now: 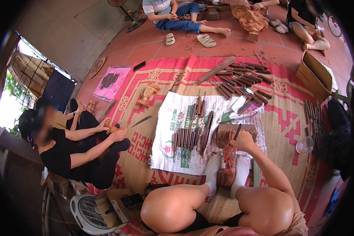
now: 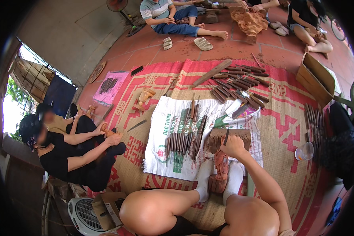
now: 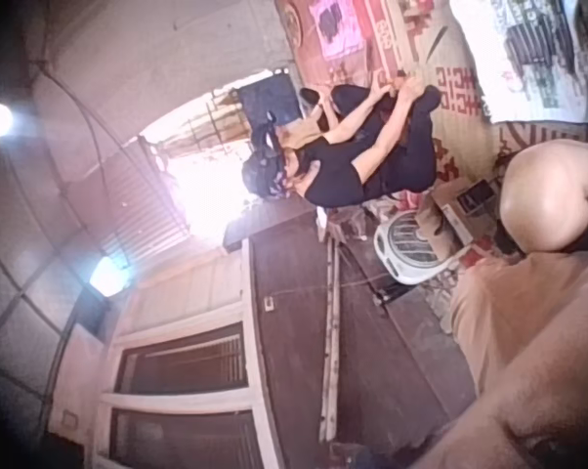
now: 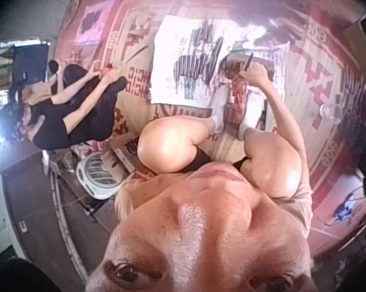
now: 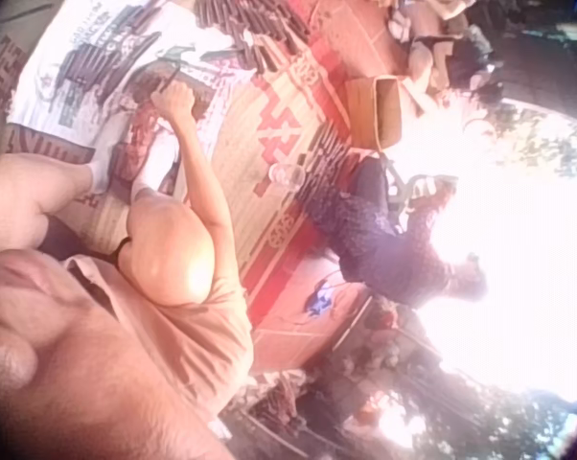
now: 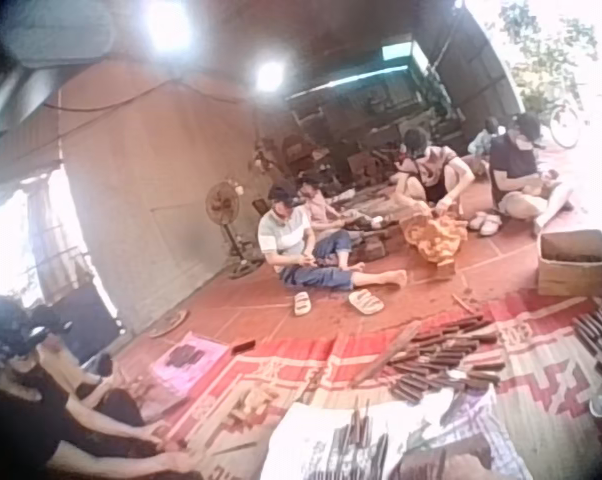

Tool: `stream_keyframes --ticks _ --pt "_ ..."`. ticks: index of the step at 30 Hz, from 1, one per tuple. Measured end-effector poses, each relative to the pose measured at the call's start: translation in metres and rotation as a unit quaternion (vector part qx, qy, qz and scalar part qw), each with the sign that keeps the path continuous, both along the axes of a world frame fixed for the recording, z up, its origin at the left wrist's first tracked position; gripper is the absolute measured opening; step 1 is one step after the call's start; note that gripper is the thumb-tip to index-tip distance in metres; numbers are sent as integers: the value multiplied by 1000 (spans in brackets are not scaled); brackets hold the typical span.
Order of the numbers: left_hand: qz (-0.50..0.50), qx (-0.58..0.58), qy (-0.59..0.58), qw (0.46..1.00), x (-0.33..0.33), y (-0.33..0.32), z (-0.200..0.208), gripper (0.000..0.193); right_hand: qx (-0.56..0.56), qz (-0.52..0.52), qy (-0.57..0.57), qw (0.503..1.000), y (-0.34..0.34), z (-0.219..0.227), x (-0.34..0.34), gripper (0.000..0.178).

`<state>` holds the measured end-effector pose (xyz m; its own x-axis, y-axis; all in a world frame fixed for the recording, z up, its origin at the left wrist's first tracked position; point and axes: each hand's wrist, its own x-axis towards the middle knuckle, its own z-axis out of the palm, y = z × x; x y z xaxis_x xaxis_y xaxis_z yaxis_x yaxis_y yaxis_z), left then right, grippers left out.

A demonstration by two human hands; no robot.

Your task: The person sits on a mat and uses a small knife to carve a reddish-brown wooden block held between their legs. They repeatedly scrape and shape the wood, occasionally rotating it to work on different sides. Other people are visible in the background also working on wood.

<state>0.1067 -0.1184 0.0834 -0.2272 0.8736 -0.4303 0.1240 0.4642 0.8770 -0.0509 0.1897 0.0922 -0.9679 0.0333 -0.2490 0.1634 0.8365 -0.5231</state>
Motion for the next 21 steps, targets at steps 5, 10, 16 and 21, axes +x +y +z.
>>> stream_keyframes --ticks 5,10,16,21 --pt "0 0 4 1000 -3 -1 1 32 2 2 19 1000 1 -4 -1 25" --pt "-1 -6 2 1000 -2 -7 2 30 3 -4 4 1000 0 -3 -1 24" --pt "-4 -17 -4 1000 -2 -17 3 29 10 6 -1 1000 3 -5 0 22" --pt "-4 -2 0 1000 2 0 4 28 -7 9 -7 1000 0 3 1 18"
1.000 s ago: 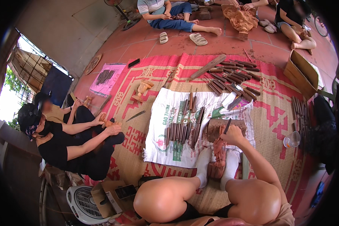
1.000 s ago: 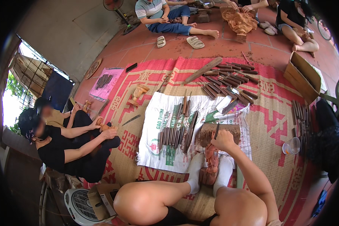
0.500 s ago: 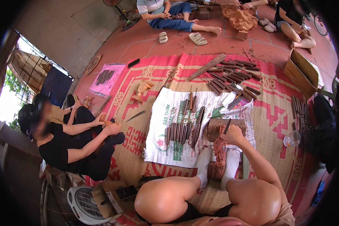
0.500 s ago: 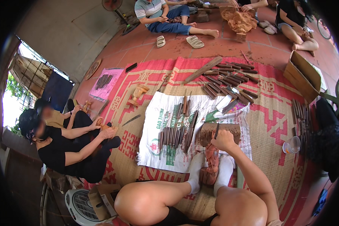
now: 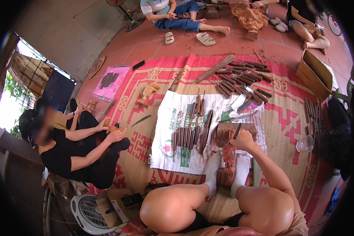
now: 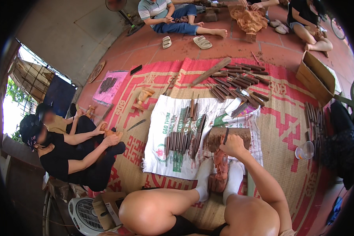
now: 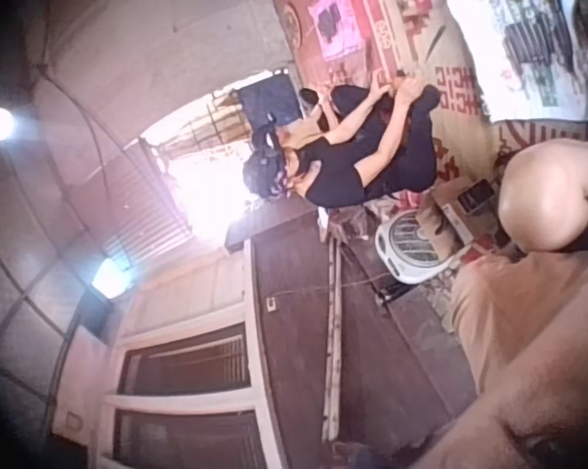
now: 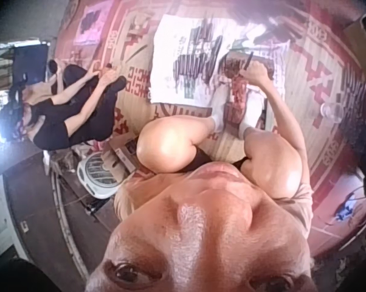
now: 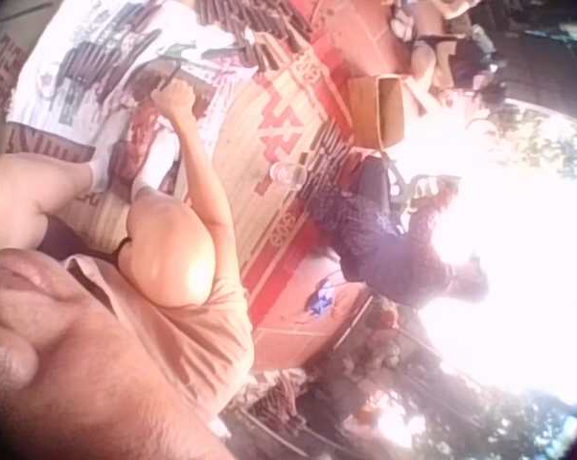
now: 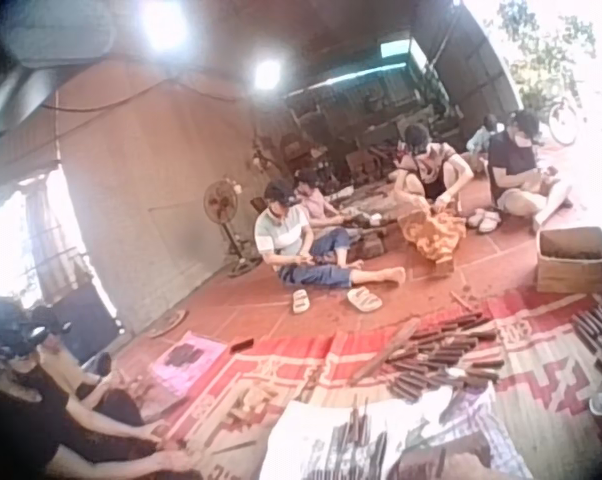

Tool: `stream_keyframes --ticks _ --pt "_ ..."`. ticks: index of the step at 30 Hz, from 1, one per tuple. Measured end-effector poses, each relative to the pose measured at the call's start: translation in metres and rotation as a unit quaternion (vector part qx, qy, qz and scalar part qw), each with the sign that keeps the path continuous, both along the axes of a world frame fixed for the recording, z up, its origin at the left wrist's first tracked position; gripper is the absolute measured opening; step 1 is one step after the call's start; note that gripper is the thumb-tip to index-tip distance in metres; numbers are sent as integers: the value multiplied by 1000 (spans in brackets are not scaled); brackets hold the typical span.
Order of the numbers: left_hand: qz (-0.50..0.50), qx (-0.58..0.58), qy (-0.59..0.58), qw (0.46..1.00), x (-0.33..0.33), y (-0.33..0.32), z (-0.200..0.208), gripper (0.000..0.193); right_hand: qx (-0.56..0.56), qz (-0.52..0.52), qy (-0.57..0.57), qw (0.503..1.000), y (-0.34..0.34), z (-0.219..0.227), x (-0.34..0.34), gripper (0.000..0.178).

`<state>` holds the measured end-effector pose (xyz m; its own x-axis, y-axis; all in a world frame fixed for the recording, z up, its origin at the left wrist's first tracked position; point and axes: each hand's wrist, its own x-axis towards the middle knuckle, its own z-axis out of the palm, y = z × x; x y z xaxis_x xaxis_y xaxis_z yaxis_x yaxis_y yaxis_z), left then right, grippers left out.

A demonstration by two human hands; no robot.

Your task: The person sits on a mat and uses a small knife to carve a reddish-brown wooden block held between their legs. They repeatedly scrape and shape the wood, occasionally rotating it to work on different sides. Other people are visible in the background also working on wood.

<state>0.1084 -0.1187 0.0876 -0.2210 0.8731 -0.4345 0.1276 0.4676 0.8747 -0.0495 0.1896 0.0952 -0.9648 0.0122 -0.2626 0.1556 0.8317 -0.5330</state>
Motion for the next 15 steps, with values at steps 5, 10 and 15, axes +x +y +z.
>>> stream_keyframes --ticks 5,10,15 --pt "11 -14 11 1000 -4 -16 8 27 -12 -8 16 1000 1 0 0 17" --pt "13 -101 8 995 -20 -96 35 26 2 -11 12 1000 5 -4 1 18" --pt "11 -23 19 999 -4 -18 18 24 -3 3 12 1000 1 -5 -2 20"
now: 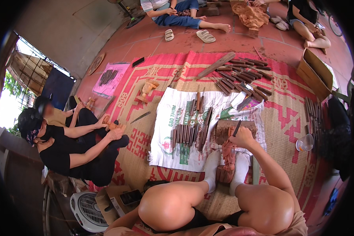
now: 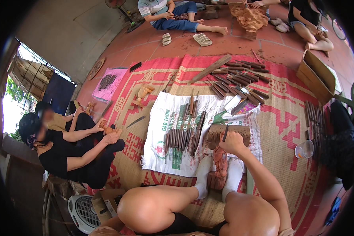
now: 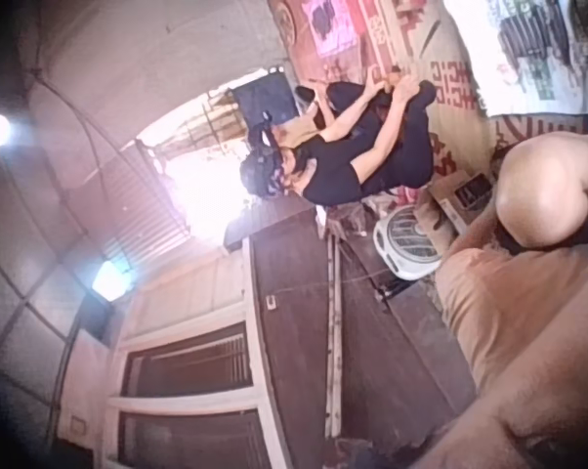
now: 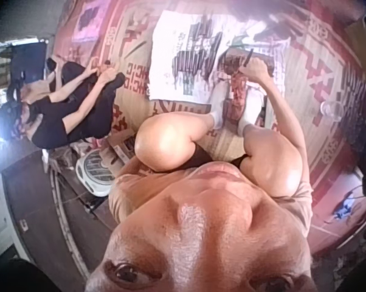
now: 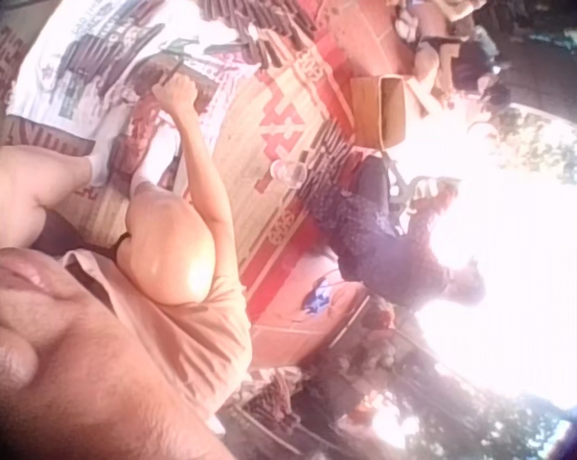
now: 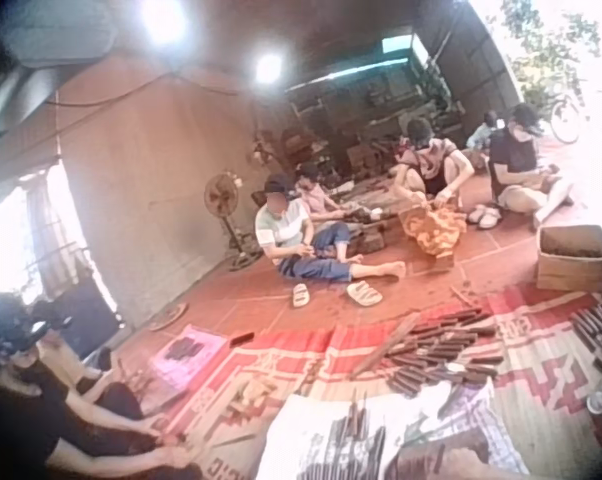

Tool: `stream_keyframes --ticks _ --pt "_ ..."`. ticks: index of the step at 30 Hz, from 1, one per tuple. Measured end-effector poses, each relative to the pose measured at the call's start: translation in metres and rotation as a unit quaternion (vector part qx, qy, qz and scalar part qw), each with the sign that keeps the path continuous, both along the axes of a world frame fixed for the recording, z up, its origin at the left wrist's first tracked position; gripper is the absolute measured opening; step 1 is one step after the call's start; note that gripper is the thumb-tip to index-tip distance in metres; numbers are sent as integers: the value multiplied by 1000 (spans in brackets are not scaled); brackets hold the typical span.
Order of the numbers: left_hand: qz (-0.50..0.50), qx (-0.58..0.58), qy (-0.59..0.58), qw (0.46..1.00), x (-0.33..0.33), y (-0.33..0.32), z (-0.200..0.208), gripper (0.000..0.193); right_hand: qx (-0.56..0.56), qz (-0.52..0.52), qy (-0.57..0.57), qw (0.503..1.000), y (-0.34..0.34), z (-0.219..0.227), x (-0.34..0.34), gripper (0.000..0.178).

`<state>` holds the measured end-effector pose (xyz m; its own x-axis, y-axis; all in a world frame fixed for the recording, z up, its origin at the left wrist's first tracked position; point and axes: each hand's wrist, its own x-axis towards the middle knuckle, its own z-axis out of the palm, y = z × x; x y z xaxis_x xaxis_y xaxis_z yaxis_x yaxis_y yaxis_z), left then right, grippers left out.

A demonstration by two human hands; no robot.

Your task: The person sits on a mat and uses a small knife to carve a reddish-brown wooden block held between their legs. They repeatedly scrape and shape the wood, occasionally rotating it to work on different sides. Other people are visible in the background also working on wood.

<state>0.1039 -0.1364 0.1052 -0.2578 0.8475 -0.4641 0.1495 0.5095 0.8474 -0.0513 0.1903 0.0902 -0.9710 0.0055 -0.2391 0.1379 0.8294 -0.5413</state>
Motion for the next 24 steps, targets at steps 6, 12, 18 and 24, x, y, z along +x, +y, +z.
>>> stream_keyframes --ticks 6,12,18,24 --pt "28 -40 5 999 -13 -49 8 23 3 -13 9 1000 2 3 3 21" --pt "-4 -40 11 999 -23 -53 18 22 28 -3 14 1000 1 -11 -2 20" --pt "37 79 124 988 -61 35 -36 20 9 -1 23 1000 6 -6 0 23" --pt "244 72 256 933 -86 68 -103 24 -50 6 38 998 9 -6 4 23"
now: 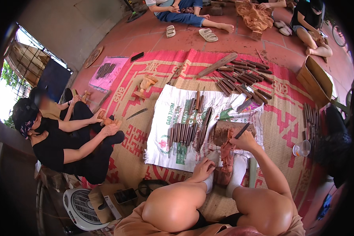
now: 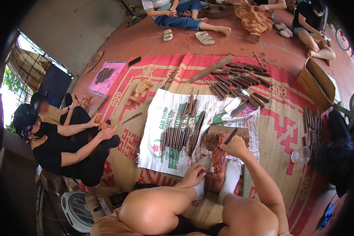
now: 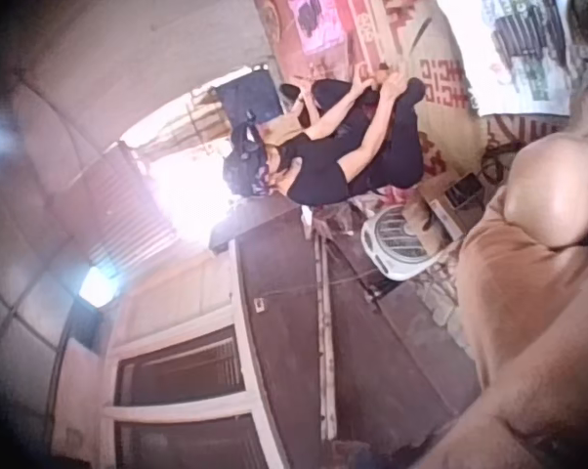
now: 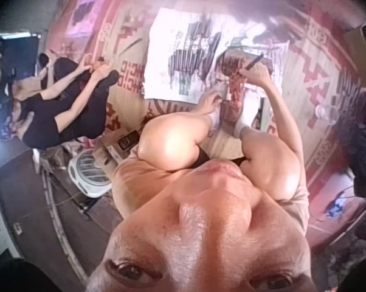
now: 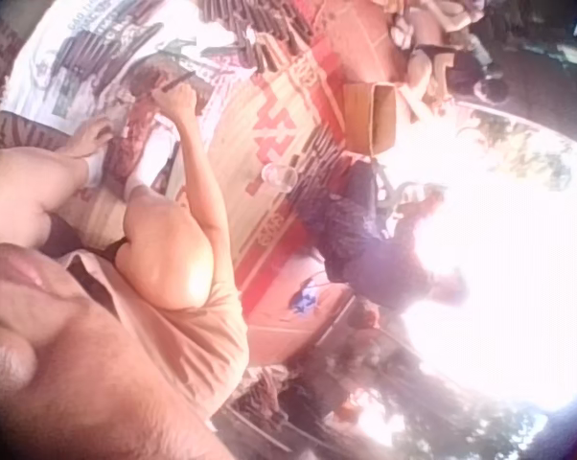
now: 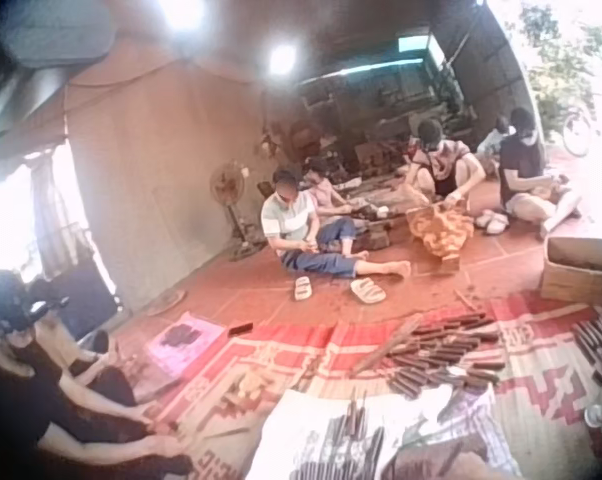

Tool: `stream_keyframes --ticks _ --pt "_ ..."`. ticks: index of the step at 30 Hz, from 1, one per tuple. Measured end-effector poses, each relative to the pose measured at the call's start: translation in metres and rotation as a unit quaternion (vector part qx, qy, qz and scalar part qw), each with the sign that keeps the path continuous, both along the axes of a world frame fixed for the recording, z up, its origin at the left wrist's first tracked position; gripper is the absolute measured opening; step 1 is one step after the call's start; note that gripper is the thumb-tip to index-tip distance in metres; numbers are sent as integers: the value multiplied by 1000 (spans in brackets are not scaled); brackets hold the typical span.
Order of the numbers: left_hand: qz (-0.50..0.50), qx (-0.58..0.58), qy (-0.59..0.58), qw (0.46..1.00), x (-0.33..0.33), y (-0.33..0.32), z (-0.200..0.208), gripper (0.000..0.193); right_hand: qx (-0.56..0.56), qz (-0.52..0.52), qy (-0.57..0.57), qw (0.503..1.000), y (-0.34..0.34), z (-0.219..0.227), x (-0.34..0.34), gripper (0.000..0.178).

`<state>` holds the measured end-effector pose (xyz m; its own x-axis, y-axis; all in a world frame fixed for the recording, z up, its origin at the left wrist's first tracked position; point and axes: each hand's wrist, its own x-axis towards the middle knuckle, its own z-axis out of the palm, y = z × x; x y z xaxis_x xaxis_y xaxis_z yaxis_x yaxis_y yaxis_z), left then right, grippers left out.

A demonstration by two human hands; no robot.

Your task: The person sits on a mat and uses a small knife to carve a reddish-brown wooden block held between their legs. They repeatedly scrape and shape the wood, occasionally rotating it to work on different sides. Other people are visible in the background also working on wood.

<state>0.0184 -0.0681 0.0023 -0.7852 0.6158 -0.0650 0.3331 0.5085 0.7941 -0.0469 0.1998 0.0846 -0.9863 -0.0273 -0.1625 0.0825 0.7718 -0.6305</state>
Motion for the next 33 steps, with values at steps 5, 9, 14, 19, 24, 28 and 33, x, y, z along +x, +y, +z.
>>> stream_keyframes --ticks 5,9,14,19,24,28,33 --pt "37 -20 92 995 -5 12 6 44 5 24 -19 1000 1 6 -1 24" --pt "39 0 89 995 -8 15 3 50 11 28 -4 1000 -2 2 -1 25" --pt "23 -46 111 993 -4 14 -4 46 25 24 -16 999 -4 9 1 26" --pt "-25 -60 152 986 -2 12 -14 41 31 77 10 997 -11 12 0 27" --pt "7 -13 50 999 -12 13 -6 34 61 89 34 994 -4 3 8 26" --pt "108 -8 -57 992 -3 -68 -17 35 19 83 -1 996 4 4 8 27" --pt "101 -147 -155 972 33 -162 -6 39 1 86 -36 996 11 10 4 28"
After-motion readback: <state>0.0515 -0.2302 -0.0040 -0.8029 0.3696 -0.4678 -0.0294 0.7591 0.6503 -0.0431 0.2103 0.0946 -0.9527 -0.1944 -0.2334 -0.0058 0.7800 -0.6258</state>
